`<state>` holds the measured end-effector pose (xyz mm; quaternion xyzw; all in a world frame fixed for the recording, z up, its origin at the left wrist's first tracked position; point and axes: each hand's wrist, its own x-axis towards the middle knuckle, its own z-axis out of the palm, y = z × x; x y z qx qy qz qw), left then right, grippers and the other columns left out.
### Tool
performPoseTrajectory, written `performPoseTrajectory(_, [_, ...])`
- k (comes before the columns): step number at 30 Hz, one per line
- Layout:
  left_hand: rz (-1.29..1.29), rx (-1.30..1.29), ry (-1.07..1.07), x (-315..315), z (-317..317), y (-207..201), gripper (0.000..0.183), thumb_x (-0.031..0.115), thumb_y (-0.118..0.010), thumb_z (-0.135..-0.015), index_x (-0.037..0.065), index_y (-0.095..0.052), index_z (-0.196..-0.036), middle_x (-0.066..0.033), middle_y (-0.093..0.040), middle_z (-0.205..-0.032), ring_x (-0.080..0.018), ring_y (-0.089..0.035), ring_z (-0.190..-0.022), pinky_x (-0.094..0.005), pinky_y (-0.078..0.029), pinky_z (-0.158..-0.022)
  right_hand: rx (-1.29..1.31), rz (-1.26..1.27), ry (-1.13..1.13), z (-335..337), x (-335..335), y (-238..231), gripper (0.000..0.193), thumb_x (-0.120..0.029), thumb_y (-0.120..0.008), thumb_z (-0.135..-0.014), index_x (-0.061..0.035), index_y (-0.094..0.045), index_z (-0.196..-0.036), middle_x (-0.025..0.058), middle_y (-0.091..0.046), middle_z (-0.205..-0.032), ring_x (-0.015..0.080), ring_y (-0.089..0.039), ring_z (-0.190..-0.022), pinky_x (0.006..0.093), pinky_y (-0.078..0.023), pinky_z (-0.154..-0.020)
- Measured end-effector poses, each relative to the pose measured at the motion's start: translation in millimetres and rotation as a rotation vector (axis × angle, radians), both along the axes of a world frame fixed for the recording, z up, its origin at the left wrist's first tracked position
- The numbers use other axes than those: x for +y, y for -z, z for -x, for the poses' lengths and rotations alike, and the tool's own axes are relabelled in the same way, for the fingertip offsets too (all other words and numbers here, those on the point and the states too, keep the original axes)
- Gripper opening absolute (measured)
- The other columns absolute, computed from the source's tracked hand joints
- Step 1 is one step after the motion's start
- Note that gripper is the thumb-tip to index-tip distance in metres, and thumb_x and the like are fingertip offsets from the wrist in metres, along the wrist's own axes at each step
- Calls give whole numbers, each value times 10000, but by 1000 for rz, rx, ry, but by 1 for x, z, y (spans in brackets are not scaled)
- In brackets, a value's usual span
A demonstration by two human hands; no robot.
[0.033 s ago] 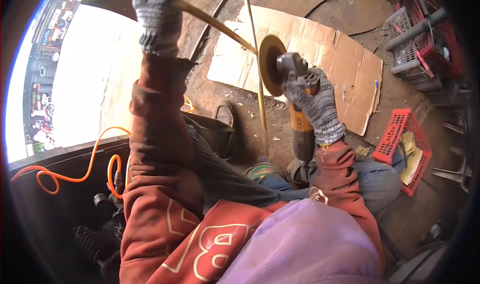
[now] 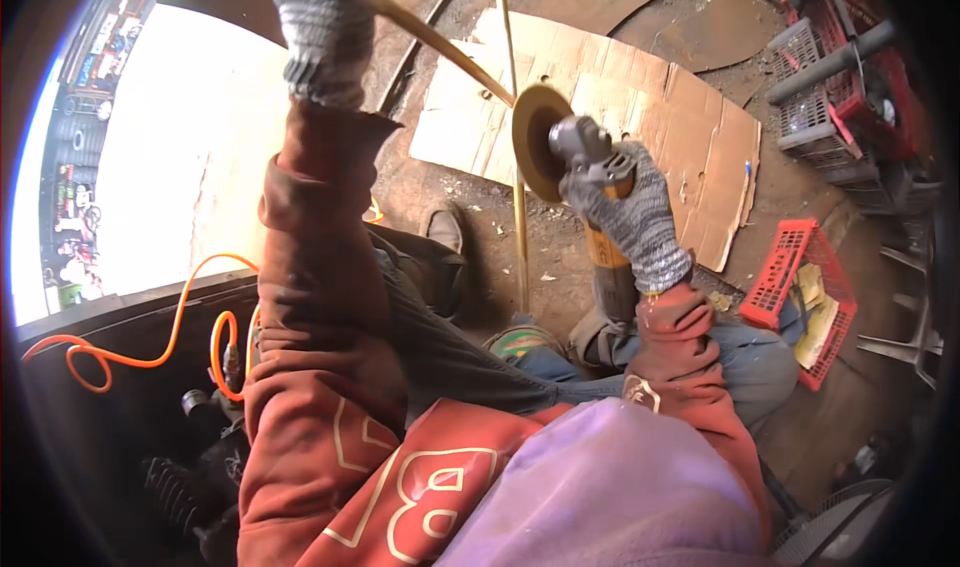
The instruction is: The person sands long metal pipes using a power sander while sitting on the floor, holding and rotating the pipes by hand.
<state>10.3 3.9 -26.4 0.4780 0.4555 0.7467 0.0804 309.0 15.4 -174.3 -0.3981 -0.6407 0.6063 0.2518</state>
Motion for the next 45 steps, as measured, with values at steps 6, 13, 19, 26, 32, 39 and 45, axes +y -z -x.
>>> performPoseTrajectory(6, [-7, 128, 206, -1, -31, -15, 195, -66, -529, -729, -1, -631, -882, -99, -658, -874, -238, -632, -963, -357, -479, -883, -746, -340, -298, 2, -20, -26, 776, -535, -801, -666, -57, -473, -1181, 181, -675, -1004, 356, -675, -923, 418, -541, -824])
performPoseTrajectory(13, [85, 216, 165, -11, -40, -23, 188, -53, -553, -726, 15, -648, -874, -81, -662, -857, -198, -640, -889, -324, -505, -788, -815, -387, -325, 18, -14, -34, 839, -565, -779, -669, -69, -436, -1253, 234, -667, -1026, 393, -663, -956, 455, -539, -821])
performPoseTrajectory(19, [4, 340, 102, -8, -36, -21, 171, -51, -548, -741, 11, -646, -866, -84, -656, -847, -194, -641, -878, -324, -511, -773, -848, -477, -343, 34, -5, -54, 819, -549, -781, -673, -69, -443, -1244, 212, -669, -1024, 390, -663, -946, 451, -541, -811])
performPoseTrajectory(26, [-91, 164, 252, -5, -23, -10, 174, -53, -584, -746, -3, -645, -901, -91, -657, -894, -205, -623, -917, -347, -497, -856, -805, -461, -274, 21, -4, -20, 768, -532, -799, -672, -48, -492, -1182, 210, -670, -1018, 371, -667, -956, 422, -538, -823])
performPoseTrajectory(32, [-98, 108, 256, -10, -1, -17, 207, 67, -617, -767, -27, -635, -951, -149, -670, -944, -292, -636, -1033, -414, -450, -989, -443, -191, -134, 27, -6, 34, 794, -434, -862, -654, -14, -475, -1206, 177, -658, -1053, 276, -660, -979, 361, -521, -867])
performPoseTrajectory(39, [-175, 83, 376, -3, 5, -8, 135, 89, -610, -793, 52, -604, -923, -91, -642, -882, -230, -611, -977, -523, -259, -1139, -103, 83, 8, 39, -2, 70, 758, -346, -893, -644, 2, -504, -1194, 148, -655, -1068, 201, -651, -951, 329, -531, -842])
performPoseTrajectory(45, [-29, 115, 490, -3, 61, 5, 184, 59, -578, -808, -20, -629, -966, -267, -633, -1106, -389, -566, -1173, -568, -378, -1087, 57, 99, -48, 48, -7, 65, 786, -363, -905, -628, 0, -502, -1197, 123, -649, -1061, 177, -637, -948, 315, -528, -838])
